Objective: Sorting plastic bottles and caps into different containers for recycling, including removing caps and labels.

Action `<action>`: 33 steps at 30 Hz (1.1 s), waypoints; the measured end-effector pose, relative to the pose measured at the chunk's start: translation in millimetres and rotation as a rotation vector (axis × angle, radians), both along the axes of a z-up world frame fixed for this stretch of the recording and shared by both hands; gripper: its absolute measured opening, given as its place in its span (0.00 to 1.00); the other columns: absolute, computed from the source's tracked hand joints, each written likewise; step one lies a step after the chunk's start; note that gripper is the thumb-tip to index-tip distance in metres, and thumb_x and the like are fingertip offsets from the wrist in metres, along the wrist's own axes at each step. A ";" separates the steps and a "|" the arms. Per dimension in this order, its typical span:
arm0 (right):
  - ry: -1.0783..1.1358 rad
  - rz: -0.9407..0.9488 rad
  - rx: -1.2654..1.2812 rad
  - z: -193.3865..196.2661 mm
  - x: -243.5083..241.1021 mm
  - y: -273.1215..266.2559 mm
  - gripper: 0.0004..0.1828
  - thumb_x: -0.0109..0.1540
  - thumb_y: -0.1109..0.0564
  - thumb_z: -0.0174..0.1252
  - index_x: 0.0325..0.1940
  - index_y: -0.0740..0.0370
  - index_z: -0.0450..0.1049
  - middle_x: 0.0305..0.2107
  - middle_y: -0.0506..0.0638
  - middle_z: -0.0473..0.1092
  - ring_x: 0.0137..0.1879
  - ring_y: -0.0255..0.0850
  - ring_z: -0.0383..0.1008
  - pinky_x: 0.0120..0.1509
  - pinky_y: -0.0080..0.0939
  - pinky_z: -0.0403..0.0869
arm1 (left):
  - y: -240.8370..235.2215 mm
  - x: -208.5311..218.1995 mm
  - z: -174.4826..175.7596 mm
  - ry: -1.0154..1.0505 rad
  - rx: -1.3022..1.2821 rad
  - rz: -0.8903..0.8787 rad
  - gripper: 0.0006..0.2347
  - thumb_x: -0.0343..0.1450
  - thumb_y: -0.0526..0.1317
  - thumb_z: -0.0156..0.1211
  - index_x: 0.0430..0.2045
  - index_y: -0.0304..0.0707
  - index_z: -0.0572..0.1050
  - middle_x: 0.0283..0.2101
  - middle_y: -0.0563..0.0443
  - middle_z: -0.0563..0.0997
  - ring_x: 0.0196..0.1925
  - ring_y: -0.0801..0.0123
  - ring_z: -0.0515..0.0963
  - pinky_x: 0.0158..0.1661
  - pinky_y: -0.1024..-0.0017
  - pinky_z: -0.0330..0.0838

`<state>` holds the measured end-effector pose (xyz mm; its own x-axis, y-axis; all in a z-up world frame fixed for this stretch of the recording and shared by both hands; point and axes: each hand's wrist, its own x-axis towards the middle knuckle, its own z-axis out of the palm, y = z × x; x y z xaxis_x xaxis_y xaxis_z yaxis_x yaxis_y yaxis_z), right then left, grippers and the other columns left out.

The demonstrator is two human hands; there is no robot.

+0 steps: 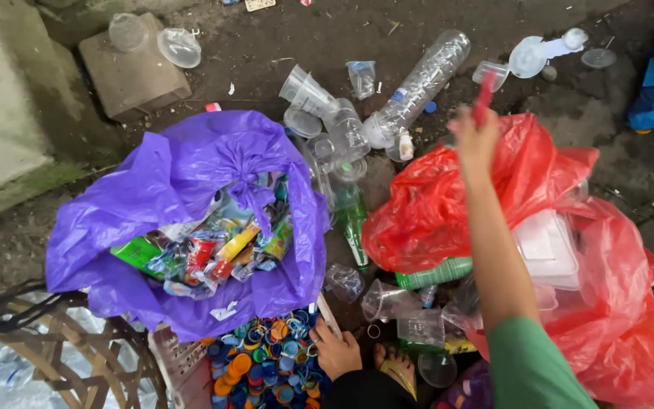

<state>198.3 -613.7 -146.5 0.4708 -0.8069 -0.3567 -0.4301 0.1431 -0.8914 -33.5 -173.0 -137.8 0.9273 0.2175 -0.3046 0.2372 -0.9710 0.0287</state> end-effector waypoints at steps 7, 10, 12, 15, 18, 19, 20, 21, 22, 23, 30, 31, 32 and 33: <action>0.074 0.199 -0.617 -213.1 123.7 -4.4 0.26 0.54 0.70 0.58 0.57 0.59 0.74 0.41 0.60 0.67 0.42 0.54 0.72 0.48 0.50 0.74 | 1.2 0.6 -0.3 0.044 0.001 0.010 0.32 0.58 0.40 0.62 0.60 0.44 0.61 0.55 0.44 0.71 0.33 0.48 0.81 0.30 0.60 0.78; 0.609 0.613 -0.349 -198.9 147.3 23.0 0.26 0.66 0.49 0.58 0.70 0.33 0.70 0.72 0.53 0.15 0.75 0.83 0.29 0.70 0.84 0.59 | 4.1 0.9 -1.3 0.061 0.004 0.014 0.33 0.58 0.41 0.62 0.61 0.44 0.61 0.55 0.41 0.72 0.31 0.45 0.82 0.28 0.58 0.78; 0.753 0.598 -0.189 -213.3 147.2 37.6 0.28 0.67 0.45 0.59 0.71 0.24 0.66 0.67 0.51 0.04 0.72 0.77 0.07 0.67 0.95 0.53 | 4.3 0.3 1.0 -0.005 -0.006 0.002 0.31 0.58 0.41 0.60 0.58 0.42 0.62 0.52 0.43 0.73 0.31 0.45 0.80 0.28 0.57 0.76; 0.916 0.445 -0.160 -254.9 123.1 14.8 0.30 0.66 0.46 0.48 0.74 0.41 0.62 0.67 0.77 0.11 0.74 0.90 0.23 0.74 0.86 0.32 | 7.4 -0.8 -3.1 0.037 -0.013 0.005 0.32 0.57 0.41 0.62 0.60 0.43 0.62 0.53 0.43 0.72 0.34 0.45 0.81 0.30 0.57 0.77; 0.092 0.048 -0.175 -343.6 73.0 1.0 0.32 0.58 0.67 0.48 0.66 0.48 0.69 0.41 0.43 0.75 0.40 0.34 0.72 0.72 0.44 0.49 | 12.2 -7.3 -11.8 0.042 0.012 -0.002 0.34 0.57 0.42 0.62 0.62 0.44 0.61 0.57 0.39 0.71 0.35 0.44 0.80 0.30 0.56 0.77; 0.099 0.044 -0.183 -332.9 69.0 -7.8 0.32 0.58 0.67 0.48 0.66 0.48 0.69 0.41 0.43 0.75 0.40 0.34 0.72 0.72 0.44 0.49 | 8.1 -5.9 -8.7 0.048 0.004 -0.006 0.34 0.57 0.42 0.62 0.62 0.44 0.61 0.57 0.39 0.71 0.35 0.44 0.80 0.30 0.56 0.77; 0.276 0.080 -0.206 -322.2 69.5 -12.1 0.27 0.58 0.58 0.54 0.63 0.51 0.69 0.40 0.45 0.76 0.44 0.41 0.74 0.73 0.60 0.39 | 6.2 -2.6 -5.0 0.033 -0.015 -0.011 0.33 0.57 0.41 0.61 0.61 0.43 0.61 0.53 0.42 0.71 0.34 0.47 0.80 0.29 0.58 0.77; 0.452 0.115 -0.227 -311.0 69.5 -16.2 0.26 0.59 0.50 0.61 0.61 0.54 0.69 0.40 0.47 0.77 0.48 0.48 0.76 0.74 0.76 0.29 | 4.5 0.4 -0.6 0.018 -0.034 -0.015 0.33 0.57 0.40 0.61 0.60 0.42 0.61 0.50 0.44 0.72 0.33 0.51 0.80 0.27 0.60 0.76; 0.449 0.110 -0.235 -292.4 67.3 -12.4 0.26 0.59 0.50 0.61 0.61 0.54 0.69 0.40 0.47 0.77 0.48 0.48 0.76 0.74 0.76 0.29 | 2.3 2.1 0.2 0.014 -0.043 -0.018 0.33 0.57 0.40 0.61 0.60 0.42 0.61 0.50 0.44 0.72 0.33 0.51 0.80 0.27 0.60 0.76; 0.474 0.062 -0.213 -274.2 64.7 -8.4 0.26 0.58 0.54 0.65 0.61 0.51 0.71 0.56 0.60 0.47 0.53 0.56 0.73 0.68 0.64 0.51 | 0.1 3.5 0.9 0.014 -0.039 -0.028 0.32 0.57 0.39 0.60 0.60 0.41 0.61 0.50 0.44 0.72 0.31 0.51 0.80 0.26 0.60 0.76; 0.453 -0.021 -0.138 -223.1 47.9 15.6 0.41 0.49 0.57 0.79 0.62 0.55 0.67 0.70 0.77 0.17 0.50 0.55 0.75 0.61 0.45 0.73 | 2.3 6.5 6.3 0.018 -0.041 -0.053 0.31 0.60 0.40 0.60 0.60 0.38 0.60 0.51 0.40 0.72 0.27 0.46 0.81 0.24 0.59 0.77; 0.450 -0.026 -0.139 -232.1 44.3 17.4 0.41 0.49 0.57 0.79 0.62 0.55 0.67 0.70 0.77 0.17 0.50 0.55 0.75 0.61 0.45 0.73 | -0.7 10.9 11.0 0.016 -0.042 -0.057 0.31 0.60 0.40 0.60 0.60 0.38 0.60 0.51 0.40 0.72 0.27 0.46 0.81 0.24 0.59 0.77; 0.404 -0.095 -0.196 -241.1 40.1 19.3 0.30 0.51 0.62 0.73 0.54 0.54 0.70 0.72 0.75 0.25 0.61 0.60 0.68 0.65 0.45 0.70 | -3.8 14.5 16.2 0.022 -0.067 -0.048 0.30 0.60 0.39 0.60 0.59 0.37 0.60 0.50 0.39 0.72 0.27 0.46 0.81 0.25 0.59 0.77; 0.357 -0.163 -0.253 -250.0 35.7 21.5 0.20 0.53 0.66 0.67 0.45 0.52 0.72 0.74 0.72 0.32 0.71 0.64 0.60 0.69 0.44 0.67 | -6.7 17.9 21.5 0.028 -0.092 -0.038 0.29 0.60 0.39 0.60 0.58 0.36 0.61 0.49 0.39 0.72 0.27 0.47 0.81 0.26 0.60 0.78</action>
<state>234.1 -592.2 -396.5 0.2145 -0.9426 -0.2560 -0.7061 0.0315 -0.7074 -15.6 -179.6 -116.3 0.9251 0.1520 -0.3479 0.2019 -0.9730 0.1117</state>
